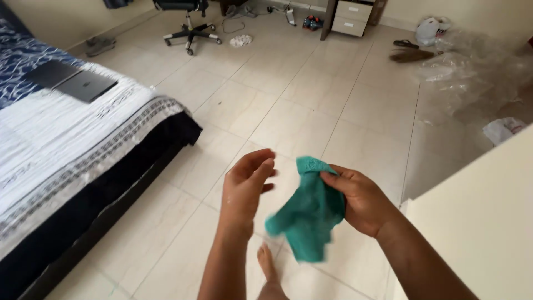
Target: Cleaning a wooden desk with a damp microfiber cloth.
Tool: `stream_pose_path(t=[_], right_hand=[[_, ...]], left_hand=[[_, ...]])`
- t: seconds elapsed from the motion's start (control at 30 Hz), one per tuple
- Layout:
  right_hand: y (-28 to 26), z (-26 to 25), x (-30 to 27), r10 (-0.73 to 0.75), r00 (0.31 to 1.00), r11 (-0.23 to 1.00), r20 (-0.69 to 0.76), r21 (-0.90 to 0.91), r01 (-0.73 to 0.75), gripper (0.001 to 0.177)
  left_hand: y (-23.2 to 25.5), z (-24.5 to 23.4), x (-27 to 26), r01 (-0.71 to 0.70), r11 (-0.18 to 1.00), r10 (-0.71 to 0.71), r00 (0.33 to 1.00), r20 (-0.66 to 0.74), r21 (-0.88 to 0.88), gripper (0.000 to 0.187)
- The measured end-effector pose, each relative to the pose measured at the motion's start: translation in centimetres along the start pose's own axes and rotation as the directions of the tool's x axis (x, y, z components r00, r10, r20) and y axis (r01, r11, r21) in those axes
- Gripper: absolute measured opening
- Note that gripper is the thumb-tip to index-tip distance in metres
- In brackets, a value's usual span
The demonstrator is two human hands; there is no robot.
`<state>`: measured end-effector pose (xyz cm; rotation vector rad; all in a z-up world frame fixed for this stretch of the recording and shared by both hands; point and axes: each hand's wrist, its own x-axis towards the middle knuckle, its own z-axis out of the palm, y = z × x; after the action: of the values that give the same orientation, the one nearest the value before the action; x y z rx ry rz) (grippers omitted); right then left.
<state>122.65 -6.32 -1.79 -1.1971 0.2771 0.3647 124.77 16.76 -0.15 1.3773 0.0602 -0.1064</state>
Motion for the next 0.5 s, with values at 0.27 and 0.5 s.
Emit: stream_pose_path(t=[0.27,0.5], right_hand=[[-10.4,2.4,13.9,-0.041,0.979,0.969,0.199,0.246,-0.009,0.052],[-18.6,3.4,23.3,-0.087,0.99,0.973,-0.107,0.205,0.107,0.065]], left_hand=[[-1.0,-0.5,17.2,0.472,0.831,-0.285,0.816,0.503,-0.295,0.086],[2.4,0.6,31.5,0.601,0.572,-0.204,0.764,0.613,-0.559,0.081]])
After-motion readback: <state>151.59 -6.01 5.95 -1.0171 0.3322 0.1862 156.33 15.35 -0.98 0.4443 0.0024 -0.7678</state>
